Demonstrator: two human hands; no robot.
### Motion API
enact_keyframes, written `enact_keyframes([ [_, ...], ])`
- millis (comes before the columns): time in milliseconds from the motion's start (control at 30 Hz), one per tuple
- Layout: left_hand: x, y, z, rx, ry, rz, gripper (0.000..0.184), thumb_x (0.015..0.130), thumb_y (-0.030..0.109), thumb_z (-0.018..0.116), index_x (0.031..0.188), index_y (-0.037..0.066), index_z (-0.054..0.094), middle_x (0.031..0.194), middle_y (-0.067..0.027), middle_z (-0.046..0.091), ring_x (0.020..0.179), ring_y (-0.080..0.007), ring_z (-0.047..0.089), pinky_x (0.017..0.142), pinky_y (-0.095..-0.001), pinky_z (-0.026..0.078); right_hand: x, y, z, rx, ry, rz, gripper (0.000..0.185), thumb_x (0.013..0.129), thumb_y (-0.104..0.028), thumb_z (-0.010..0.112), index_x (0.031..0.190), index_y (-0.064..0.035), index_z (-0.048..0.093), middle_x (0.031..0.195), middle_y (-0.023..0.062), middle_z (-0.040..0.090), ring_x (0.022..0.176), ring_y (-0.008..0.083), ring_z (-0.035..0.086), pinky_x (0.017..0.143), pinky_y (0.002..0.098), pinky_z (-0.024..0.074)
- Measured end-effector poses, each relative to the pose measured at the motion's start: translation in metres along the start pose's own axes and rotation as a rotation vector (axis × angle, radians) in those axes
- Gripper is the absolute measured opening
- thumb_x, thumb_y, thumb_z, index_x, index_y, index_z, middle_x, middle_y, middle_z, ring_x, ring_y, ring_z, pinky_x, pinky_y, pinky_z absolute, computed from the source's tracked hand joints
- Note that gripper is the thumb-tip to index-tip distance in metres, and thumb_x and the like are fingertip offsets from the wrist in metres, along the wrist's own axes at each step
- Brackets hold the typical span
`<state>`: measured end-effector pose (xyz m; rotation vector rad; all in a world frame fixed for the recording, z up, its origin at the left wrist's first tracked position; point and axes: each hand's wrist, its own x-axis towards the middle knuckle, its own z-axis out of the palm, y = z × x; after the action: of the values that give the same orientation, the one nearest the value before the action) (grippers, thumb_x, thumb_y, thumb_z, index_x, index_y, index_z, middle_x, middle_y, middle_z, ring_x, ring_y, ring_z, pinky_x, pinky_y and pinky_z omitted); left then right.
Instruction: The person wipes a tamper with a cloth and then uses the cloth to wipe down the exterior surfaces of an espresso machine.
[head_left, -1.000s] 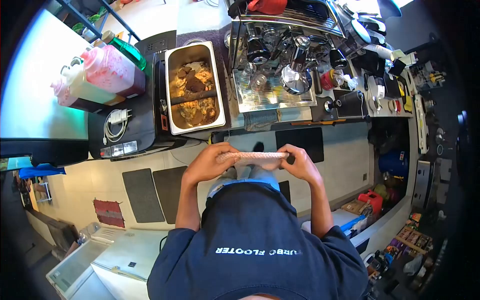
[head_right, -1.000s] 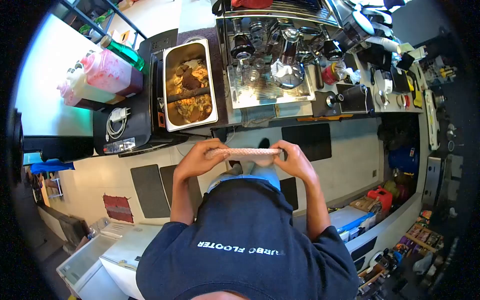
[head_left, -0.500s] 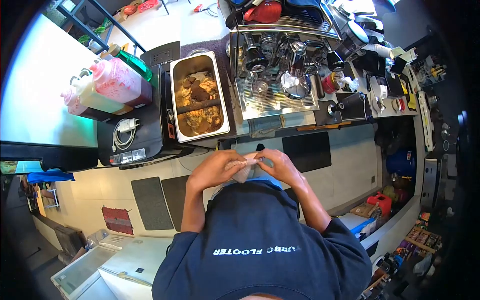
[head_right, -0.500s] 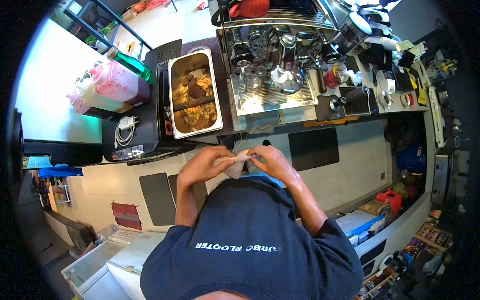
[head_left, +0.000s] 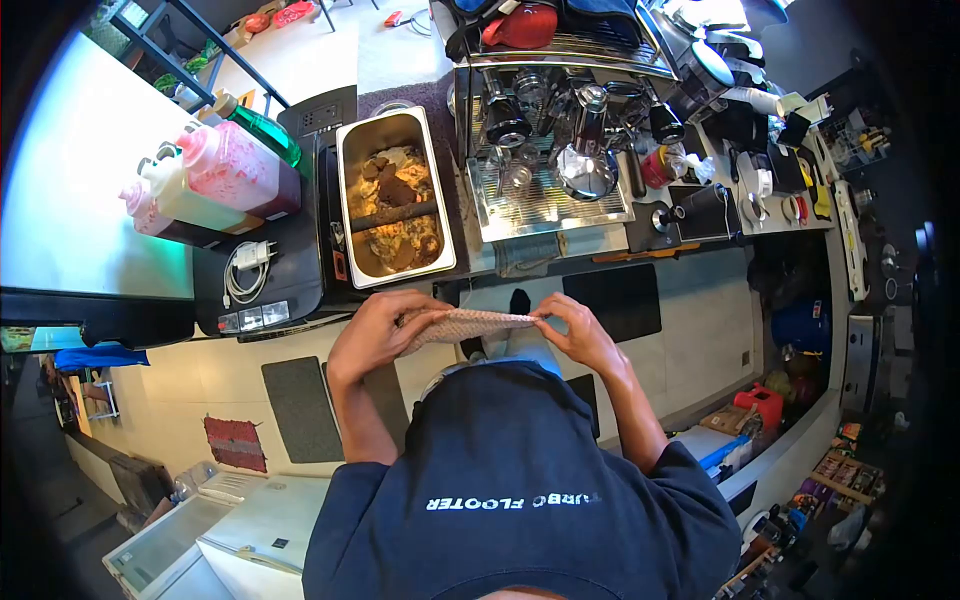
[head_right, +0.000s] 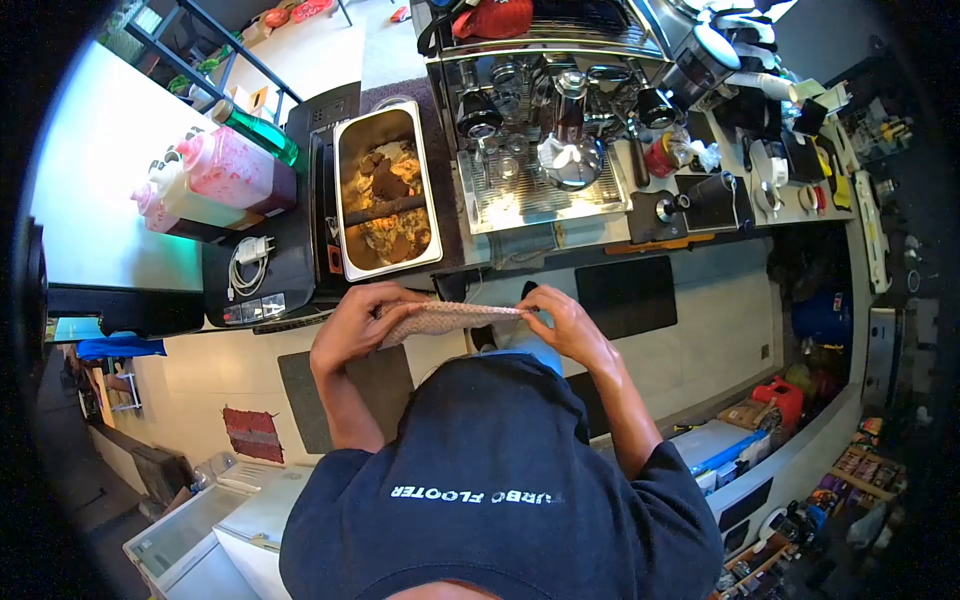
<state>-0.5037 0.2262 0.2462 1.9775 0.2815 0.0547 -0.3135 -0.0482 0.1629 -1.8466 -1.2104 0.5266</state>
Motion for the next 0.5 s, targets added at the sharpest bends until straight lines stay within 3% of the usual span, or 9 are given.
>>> enact_keyframes([
  [167, -0.004, -0.006, -0.003, -0.056, 0.004, 0.006, 0.020, 0.096, 0.017, 0.070, 0.098, -0.002, 0.075, 0.084, -0.0054, 0.071, 0.064, -0.0168, 0.052, 0.061, -0.0288, 0.044, -0.001, -0.005, -0.014, -0.013, -0.079, 0.090, 0.009, 0.090, -0.001, 0.070, 0.098, 0.0003, 0.069, 0.094, 0.0061, 0.069, 0.080, 0.0188, 0.062, 0.073, 0.0264, 0.0484],
  [333, -0.017, -0.015, -0.015, -0.045, 0.058, -0.025, 0.020, 0.096, 0.018, 0.070, 0.100, -0.002, 0.073, 0.082, -0.0069, 0.070, 0.062, -0.0143, 0.053, 0.059, -0.0249, 0.044, -0.005, -0.003, -0.022, 0.252, -0.050, 0.031, 0.003, 0.091, -0.002, 0.068, 0.093, -0.0012, 0.065, 0.092, 0.0067, 0.068, 0.076, 0.0151, 0.058, 0.069, 0.0250, 0.0467],
  [467, -0.040, -0.022, -0.027, -0.583, -0.064, 0.183, 0.018, 0.099, 0.017, 0.066, 0.105, 0.000, 0.070, 0.081, -0.0088, 0.069, 0.062, -0.0100, 0.055, 0.059, -0.0202, 0.045, -0.008, -0.025, -0.050, 0.821, -0.267, 0.269, 0.005, 0.094, -0.005, 0.065, 0.095, -0.0030, 0.061, 0.091, 0.0064, 0.066, 0.073, 0.0114, 0.056, 0.066, 0.0235, 0.0454],
  [500, -0.032, -0.024, -0.010, -1.153, -0.065, 0.232, 0.020, 0.099, 0.020, 0.064, 0.107, 0.002, 0.068, 0.081, -0.0084, 0.069, 0.063, -0.0082, 0.056, 0.058, -0.0185, 0.045, -0.009, -0.025, -0.048, 0.823, -0.273, 0.272, 0.005, 0.094, -0.005, 0.065, 0.095, -0.0030, 0.061, 0.091, 0.0064, 0.066, 0.073, 0.0114, 0.056, 0.066, 0.0235, 0.0454],
])
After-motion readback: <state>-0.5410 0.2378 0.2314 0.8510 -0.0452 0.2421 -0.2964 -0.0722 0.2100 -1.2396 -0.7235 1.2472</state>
